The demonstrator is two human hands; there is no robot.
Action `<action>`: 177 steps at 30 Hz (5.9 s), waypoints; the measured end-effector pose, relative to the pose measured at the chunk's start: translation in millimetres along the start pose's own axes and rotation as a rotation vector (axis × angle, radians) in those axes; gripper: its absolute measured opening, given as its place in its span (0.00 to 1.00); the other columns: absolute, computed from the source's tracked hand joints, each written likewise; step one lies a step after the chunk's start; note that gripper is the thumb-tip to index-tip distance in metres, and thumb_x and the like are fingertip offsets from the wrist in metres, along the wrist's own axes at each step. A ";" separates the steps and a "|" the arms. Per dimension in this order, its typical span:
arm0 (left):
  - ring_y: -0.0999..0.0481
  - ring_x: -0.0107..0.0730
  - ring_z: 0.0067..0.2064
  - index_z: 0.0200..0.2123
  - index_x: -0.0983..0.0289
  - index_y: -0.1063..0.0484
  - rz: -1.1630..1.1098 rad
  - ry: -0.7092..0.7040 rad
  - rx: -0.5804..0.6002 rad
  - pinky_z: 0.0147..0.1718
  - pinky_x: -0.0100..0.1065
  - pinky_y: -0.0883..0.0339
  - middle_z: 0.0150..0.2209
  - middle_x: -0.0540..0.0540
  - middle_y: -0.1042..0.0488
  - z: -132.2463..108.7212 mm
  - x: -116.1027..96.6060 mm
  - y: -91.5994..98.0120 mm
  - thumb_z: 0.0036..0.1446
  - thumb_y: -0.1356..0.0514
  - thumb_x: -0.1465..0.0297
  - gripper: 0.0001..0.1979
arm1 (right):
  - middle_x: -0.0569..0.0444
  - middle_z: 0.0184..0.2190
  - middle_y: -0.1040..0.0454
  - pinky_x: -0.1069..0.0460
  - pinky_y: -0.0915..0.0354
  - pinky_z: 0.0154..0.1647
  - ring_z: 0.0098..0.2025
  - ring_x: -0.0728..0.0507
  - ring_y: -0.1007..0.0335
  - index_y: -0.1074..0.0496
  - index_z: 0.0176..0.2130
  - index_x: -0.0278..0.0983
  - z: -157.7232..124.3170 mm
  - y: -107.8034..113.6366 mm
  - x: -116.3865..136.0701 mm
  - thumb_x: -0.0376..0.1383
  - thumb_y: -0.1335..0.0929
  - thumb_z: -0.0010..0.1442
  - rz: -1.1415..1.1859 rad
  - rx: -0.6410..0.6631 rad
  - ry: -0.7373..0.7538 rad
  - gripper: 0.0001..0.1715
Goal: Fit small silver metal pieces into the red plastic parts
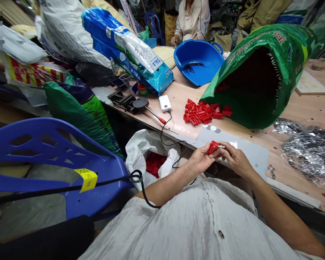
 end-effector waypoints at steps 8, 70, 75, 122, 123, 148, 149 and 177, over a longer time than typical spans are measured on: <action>0.20 0.31 0.35 0.34 0.70 0.26 0.018 -0.003 0.007 0.53 0.39 0.33 0.33 0.57 0.21 -0.5 -1.7 2.9 0.66 0.48 0.70 0.13 | 0.55 0.28 0.24 0.51 0.39 0.31 0.30 0.43 0.28 0.32 0.55 0.46 1.4 0.7 6.5 0.52 0.43 0.67 -0.067 -0.006 0.000 0.24; 0.21 0.34 0.45 0.43 0.63 0.24 1.072 -1.060 -0.095 0.48 0.35 0.29 0.43 0.57 0.20 -47.2 -84.2 67.0 0.47 0.29 0.68 0.17 | 0.50 0.34 0.21 0.52 0.49 0.23 0.29 0.44 0.26 0.23 0.43 0.44 65.0 -42.5 104.6 0.42 0.38 0.67 -0.819 0.134 0.346 0.16; 0.21 0.34 0.44 0.42 0.62 0.23 1.115 -1.077 -0.118 0.48 0.35 0.29 0.43 0.57 0.20 -46.0 -83.3 66.2 0.47 0.29 0.66 0.17 | 0.50 0.34 0.21 0.52 0.48 0.25 0.29 0.44 0.26 0.23 0.44 0.44 66.5 -44.4 106.1 0.42 0.38 0.66 -0.839 0.152 0.341 0.16; 0.22 0.35 0.47 0.45 0.62 0.24 1.156 -1.046 -0.065 0.50 0.35 0.30 0.47 0.58 0.21 -40.9 -81.9 60.2 0.49 0.31 0.68 0.17 | 0.50 0.44 0.23 0.47 0.34 0.43 0.42 0.42 0.27 0.28 0.48 0.42 -1.4 -35.7 14.3 0.47 0.40 0.67 -0.126 0.007 0.150 0.19; 0.22 0.35 0.47 0.45 0.61 0.24 1.156 -1.046 -0.064 0.50 0.35 0.30 0.47 0.58 0.21 -40.7 -81.8 60.2 0.49 0.31 0.68 0.18 | 0.50 0.43 0.23 0.48 0.34 0.41 0.40 0.42 0.26 0.29 0.47 0.42 1.0 -37.2 19.4 0.47 0.41 0.67 -0.086 0.031 0.132 0.19; 0.23 0.34 0.48 0.42 0.63 0.26 1.001 -1.043 -0.044 0.51 0.36 0.32 0.47 0.58 0.22 -35.6 -82.6 64.5 0.48 0.30 0.69 0.17 | 0.55 0.31 0.33 0.52 0.47 0.24 0.24 0.51 0.44 0.29 0.48 0.38 3.7 -45.2 -12.4 0.54 0.36 0.63 0.543 0.230 -0.204 0.25; 0.22 0.33 0.46 0.42 0.63 0.26 0.944 -1.016 -0.039 0.50 0.36 0.31 0.46 0.58 0.22 -36.3 -83.3 63.7 0.47 0.29 0.69 0.18 | 0.55 0.31 0.33 0.52 0.47 0.24 0.24 0.51 0.44 0.29 0.48 0.38 2.7 -45.8 -14.7 0.54 0.36 0.63 0.539 0.233 -0.207 0.25; 0.18 0.33 0.37 0.36 0.70 0.26 -0.052 -0.360 -0.128 0.57 0.42 0.34 0.32 0.57 0.19 -39.7 -73.4 49.2 0.65 0.45 0.70 0.10 | 0.56 0.30 0.35 0.53 0.46 0.25 0.25 0.50 0.44 0.29 0.46 0.39 12.3 -47.6 25.4 0.52 0.35 0.63 0.566 0.274 -0.105 0.22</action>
Point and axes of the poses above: each hand's wrist, its own z-axis towards the middle knuckle, its own y-axis out of the back of the hand, x = y × z, the point moved 2 cm from there along z, towards the middle knuckle
